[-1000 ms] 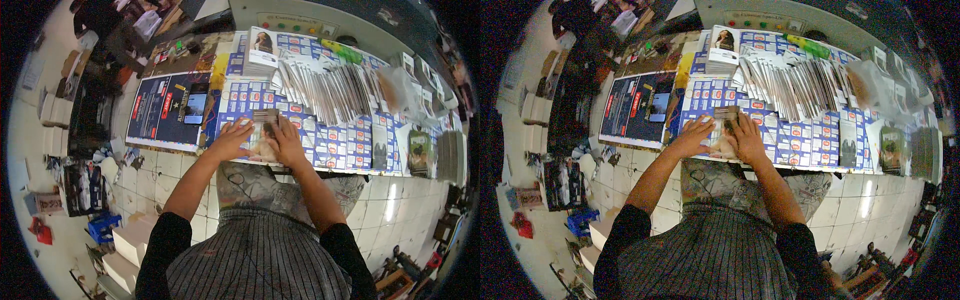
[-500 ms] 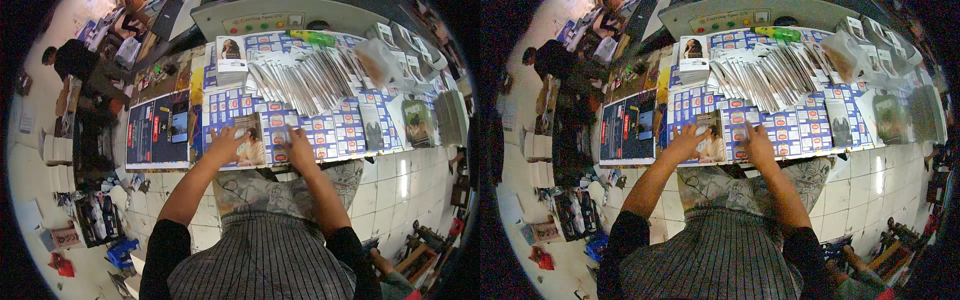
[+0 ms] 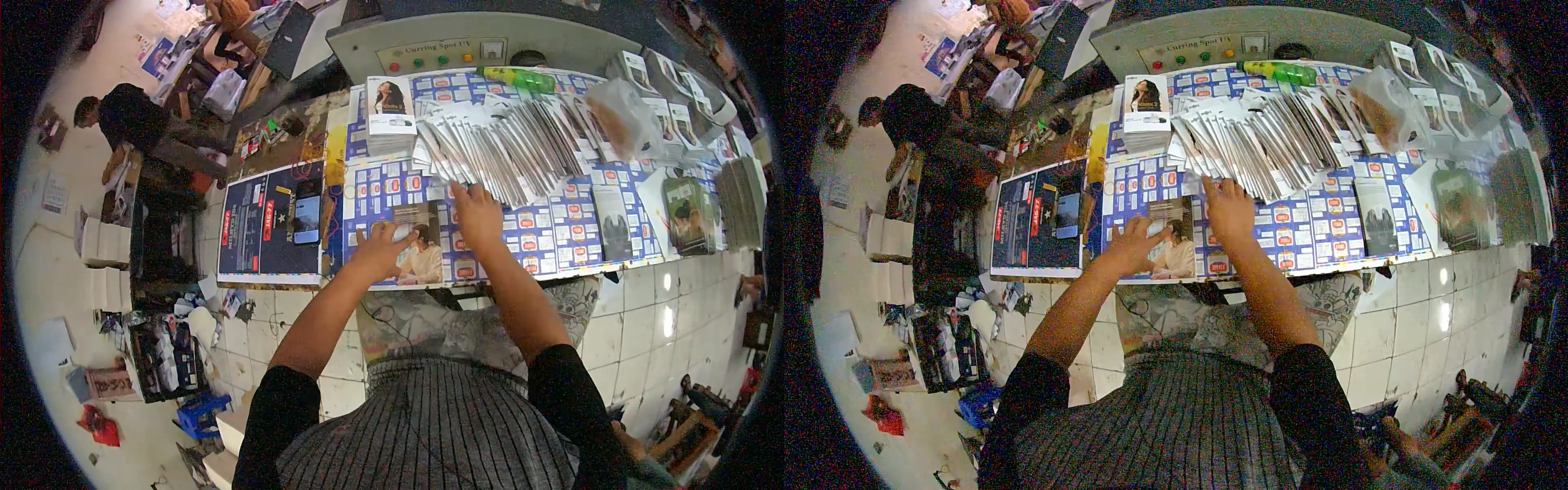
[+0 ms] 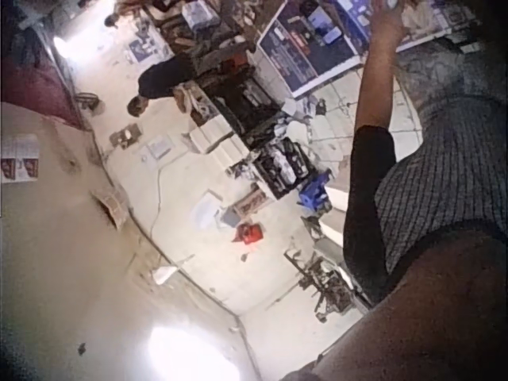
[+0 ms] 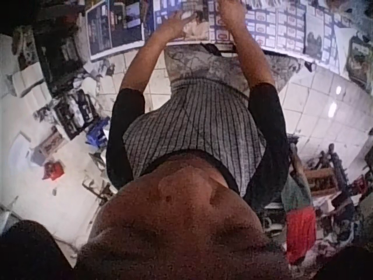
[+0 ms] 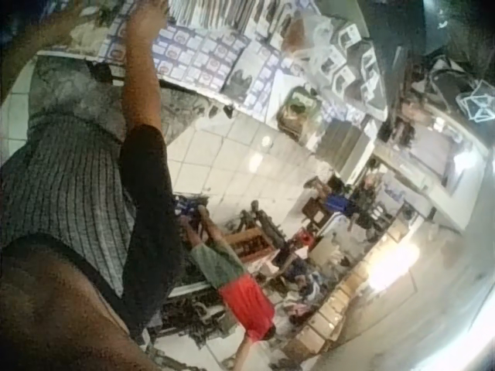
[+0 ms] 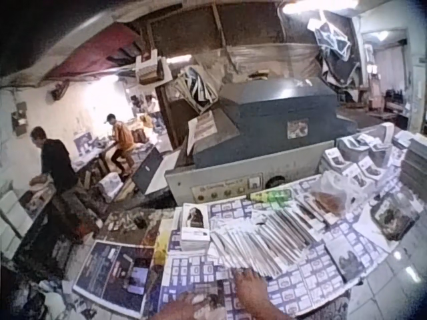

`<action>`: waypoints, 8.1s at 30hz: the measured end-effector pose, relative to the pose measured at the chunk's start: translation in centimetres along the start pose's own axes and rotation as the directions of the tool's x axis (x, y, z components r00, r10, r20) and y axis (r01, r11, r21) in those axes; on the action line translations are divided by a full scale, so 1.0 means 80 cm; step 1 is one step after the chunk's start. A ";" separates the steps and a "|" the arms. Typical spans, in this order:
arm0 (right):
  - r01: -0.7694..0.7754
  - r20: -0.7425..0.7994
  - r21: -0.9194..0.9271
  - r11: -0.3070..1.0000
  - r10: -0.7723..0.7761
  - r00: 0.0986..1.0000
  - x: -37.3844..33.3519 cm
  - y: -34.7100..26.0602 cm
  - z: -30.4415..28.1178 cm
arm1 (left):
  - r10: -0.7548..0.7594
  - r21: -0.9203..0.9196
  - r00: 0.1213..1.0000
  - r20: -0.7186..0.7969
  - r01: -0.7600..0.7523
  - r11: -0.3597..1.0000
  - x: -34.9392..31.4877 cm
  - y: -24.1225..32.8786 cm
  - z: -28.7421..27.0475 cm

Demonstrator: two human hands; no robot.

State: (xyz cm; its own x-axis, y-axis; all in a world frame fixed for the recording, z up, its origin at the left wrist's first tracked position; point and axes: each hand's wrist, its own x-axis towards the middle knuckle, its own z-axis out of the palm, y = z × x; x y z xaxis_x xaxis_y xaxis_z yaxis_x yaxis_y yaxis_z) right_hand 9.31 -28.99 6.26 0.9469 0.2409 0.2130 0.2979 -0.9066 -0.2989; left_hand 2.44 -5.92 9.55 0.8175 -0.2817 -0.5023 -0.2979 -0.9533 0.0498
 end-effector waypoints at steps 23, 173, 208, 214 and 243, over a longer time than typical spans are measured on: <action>-0.182 0.225 0.585 0.791 0.057 0.973 -0.071 0.006 0.021 | 0.074 -0.075 0.977 -0.199 -0.090 0.993 -0.017 -0.038 0.061; 0.412 0.146 0.112 0.904 -0.425 0.893 -0.074 -0.073 0.059 | 0.121 -0.241 0.946 -0.300 -0.198 0.950 -0.015 -0.071 0.073; 0.370 0.157 0.141 0.918 -0.390 0.907 -0.072 -0.081 0.055 | 0.187 -0.198 0.935 -0.301 -0.253 0.947 -0.011 -0.077 0.075; 0.362 0.136 0.170 0.916 -0.386 0.912 -0.075 -0.079 0.058 | 0.173 -0.217 0.951 -0.256 -0.231 0.948 -0.011 -0.079 0.076; -0.131 0.111 0.310 0.942 0.101 0.989 -0.086 0.030 -0.014 | 0.102 -0.022 0.979 -0.178 -0.108 0.994 -0.001 -0.032 0.034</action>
State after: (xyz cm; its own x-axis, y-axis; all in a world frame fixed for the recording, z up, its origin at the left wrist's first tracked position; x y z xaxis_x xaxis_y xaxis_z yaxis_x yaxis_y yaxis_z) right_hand 3.34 -33.19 5.13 0.9798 0.1847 0.0773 0.1938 -0.7781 -0.5974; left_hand 1.78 -3.12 7.13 0.8574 -0.3923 -0.3332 -0.3730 -0.9196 0.1228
